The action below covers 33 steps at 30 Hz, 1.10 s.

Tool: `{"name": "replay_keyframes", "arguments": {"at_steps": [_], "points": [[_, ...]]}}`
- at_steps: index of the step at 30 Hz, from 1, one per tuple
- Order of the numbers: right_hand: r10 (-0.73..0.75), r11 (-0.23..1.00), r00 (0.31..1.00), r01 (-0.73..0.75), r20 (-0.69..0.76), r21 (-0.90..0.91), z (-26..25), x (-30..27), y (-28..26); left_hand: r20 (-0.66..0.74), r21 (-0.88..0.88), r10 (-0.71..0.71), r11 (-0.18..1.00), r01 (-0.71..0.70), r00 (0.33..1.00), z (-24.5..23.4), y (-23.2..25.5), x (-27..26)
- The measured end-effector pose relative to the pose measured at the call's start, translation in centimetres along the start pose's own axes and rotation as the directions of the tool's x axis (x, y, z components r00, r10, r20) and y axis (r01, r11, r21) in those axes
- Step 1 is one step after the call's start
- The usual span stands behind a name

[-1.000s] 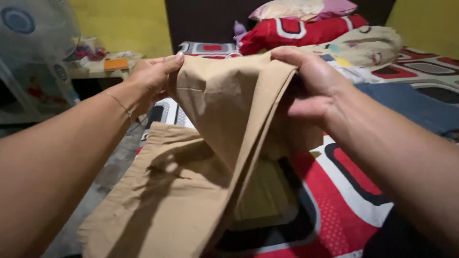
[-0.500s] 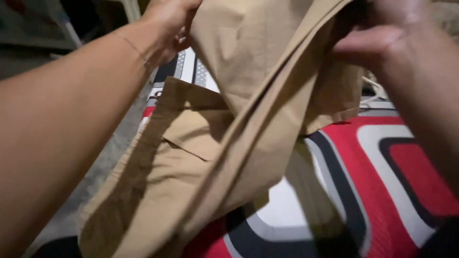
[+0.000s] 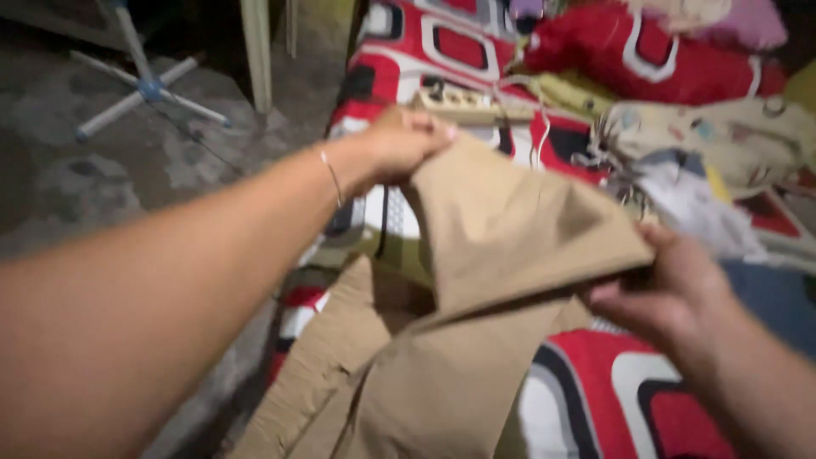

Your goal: The person irons a pair of beige shorts on a bed, then lifts and folds them. Next, the person irons a pair of blue jeans, smoothing the fabric and moving the iron across the surface.

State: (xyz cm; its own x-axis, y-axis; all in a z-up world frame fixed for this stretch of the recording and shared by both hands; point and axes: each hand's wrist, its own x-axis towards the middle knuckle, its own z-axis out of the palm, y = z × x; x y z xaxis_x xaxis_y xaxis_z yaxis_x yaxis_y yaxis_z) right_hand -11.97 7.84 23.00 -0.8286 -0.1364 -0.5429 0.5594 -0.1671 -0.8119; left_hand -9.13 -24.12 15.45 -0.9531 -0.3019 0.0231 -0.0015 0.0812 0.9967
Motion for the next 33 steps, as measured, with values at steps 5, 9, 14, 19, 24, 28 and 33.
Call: {"name": "replay_keyframes", "arguments": {"at_steps": [5,9,14,19,24,28,33], "points": [[0.075,0.995,0.983,-0.062,-0.167,0.081,2.1,-4.3,-1.3,0.088,0.015,-0.026,1.000,0.025,0.996,-1.5,3.2,-1.9],[0.048,0.991,0.975,-0.020,-0.215,0.134,2.6,-6.3,-3.3,0.146,0.048,-0.142,0.990,0.136,0.979,-1.6,8.2,-2.6],[-0.011,0.973,0.970,0.067,-0.245,0.219,1.7,-9.3,-6.1,0.206,0.156,-0.093,0.986,0.062,0.974,0.2,14.4,-0.6],[-0.167,0.966,0.928,0.221,-0.334,0.132,0.2,-13.8,-9.3,0.398,0.016,0.153,0.985,-0.173,0.905,3.8,18.7,3.7],[-0.220,0.959,0.885,0.273,-0.410,0.075,-0.1,-19.1,-11.1,0.481,0.005,0.283,0.945,-0.326,0.830,8.2,22.6,6.1],[-0.180,0.968,0.830,0.246,-0.528,0.057,0.6,-23.3,-11.1,0.597,0.027,0.186,0.967,-0.252,0.780,10.6,25.7,5.3],[-0.202,0.932,0.810,0.332,-0.550,0.147,-2.3,-25.6,-10.1,0.731,0.063,0.130,0.964,-0.257,0.670,14.3,29.1,3.5]]}}
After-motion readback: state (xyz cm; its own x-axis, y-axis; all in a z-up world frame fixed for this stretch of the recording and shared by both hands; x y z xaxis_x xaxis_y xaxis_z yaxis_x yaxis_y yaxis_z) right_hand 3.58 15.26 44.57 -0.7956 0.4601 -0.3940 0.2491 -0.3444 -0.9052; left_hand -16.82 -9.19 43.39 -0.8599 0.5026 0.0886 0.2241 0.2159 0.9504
